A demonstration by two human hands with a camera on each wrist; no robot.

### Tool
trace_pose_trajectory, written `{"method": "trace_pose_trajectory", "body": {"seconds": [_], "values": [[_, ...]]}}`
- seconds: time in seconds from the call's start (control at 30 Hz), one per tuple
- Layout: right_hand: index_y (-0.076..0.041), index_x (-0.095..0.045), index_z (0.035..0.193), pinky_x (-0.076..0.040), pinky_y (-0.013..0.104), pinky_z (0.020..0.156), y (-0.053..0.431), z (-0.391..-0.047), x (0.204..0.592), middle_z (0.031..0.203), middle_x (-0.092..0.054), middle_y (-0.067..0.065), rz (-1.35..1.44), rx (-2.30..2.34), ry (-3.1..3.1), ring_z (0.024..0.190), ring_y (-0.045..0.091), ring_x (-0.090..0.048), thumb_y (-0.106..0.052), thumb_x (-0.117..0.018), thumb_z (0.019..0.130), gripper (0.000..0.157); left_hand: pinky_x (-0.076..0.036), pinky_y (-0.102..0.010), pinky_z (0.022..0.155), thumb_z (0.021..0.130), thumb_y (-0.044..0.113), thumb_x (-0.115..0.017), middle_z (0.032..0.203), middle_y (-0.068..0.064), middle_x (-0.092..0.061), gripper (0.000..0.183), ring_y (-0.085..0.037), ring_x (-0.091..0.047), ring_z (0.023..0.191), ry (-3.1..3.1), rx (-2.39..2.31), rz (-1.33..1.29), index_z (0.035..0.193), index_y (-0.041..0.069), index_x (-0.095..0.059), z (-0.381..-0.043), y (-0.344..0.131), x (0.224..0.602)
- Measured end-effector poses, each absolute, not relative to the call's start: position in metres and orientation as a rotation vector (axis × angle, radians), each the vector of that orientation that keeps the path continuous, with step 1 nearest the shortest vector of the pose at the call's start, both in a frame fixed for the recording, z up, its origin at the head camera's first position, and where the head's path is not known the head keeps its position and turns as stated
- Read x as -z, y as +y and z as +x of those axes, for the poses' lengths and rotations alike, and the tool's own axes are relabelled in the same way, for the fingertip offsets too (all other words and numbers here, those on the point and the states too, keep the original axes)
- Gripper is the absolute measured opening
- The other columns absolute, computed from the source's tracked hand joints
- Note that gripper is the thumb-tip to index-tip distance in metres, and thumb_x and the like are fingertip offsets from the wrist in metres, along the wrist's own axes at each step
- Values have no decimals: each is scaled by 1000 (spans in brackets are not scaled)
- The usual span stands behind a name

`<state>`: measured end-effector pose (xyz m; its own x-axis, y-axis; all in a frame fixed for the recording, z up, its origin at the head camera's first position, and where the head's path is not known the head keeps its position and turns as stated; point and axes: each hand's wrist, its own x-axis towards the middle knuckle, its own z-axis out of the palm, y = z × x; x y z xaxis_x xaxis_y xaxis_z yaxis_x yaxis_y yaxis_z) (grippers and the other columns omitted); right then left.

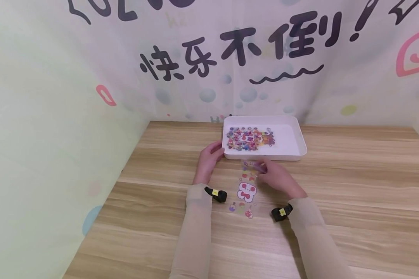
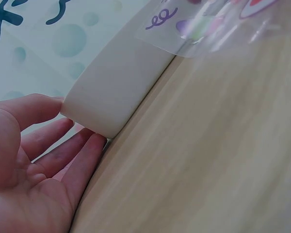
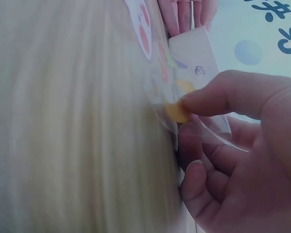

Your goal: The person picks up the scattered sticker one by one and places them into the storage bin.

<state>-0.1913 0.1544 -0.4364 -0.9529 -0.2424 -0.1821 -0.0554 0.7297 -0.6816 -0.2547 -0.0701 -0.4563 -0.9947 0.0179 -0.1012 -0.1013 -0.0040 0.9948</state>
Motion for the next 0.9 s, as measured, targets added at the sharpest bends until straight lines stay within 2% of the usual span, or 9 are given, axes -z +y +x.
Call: {"method": "trace_pose_trajectory", "body": {"seconds": [0.23, 0.5, 0.7, 0.9], "values": [[-7, -47, 102, -44, 29, 60, 163, -192, 435, 87, -55, 9, -249, 1076, 2647, 73, 21, -50, -17, -58, 84, 23, -47, -25, 85, 86, 15, -58, 119, -7, -55, 37, -13, -54, 104, 2146, -2190, -63, 123, 10, -54, -255, -70, 458], [-9, -53, 104, -50, 31, 68, 175, -194, 438, 90, -60, 8, -237, 1182, 2566, 75, 18, -58, -22, -54, 89, 20, -47, -25, 86, 87, 14, -57, 120, -6, -54, 36, -12, -53, 104, 2131, -2186, -86, 123, 11, -54, -255, -70, 457], [-6, -58, 97, -48, 31, 63, 181, -194, 438, 78, -59, 7, -246, 1256, 2519, 69, 20, -55, -28, -50, 91, 24, -47, -25, 86, 87, 14, -58, 121, -8, -54, 37, -12, -54, 104, 2137, -2185, -87, 123, 10, -54, -255, -70, 458], [-7, -55, 100, -48, 30, 61, 184, -194, 439, 80, -57, 9, -219, 1315, 2510, 68, 21, -52, -32, -49, 91, 28, -47, -25, 86, 87, 13, -57, 121, -9, -54, 37, -13, -53, 104, 2134, -2194, -83, 123, 9, -53, -256, -70, 458]]}}
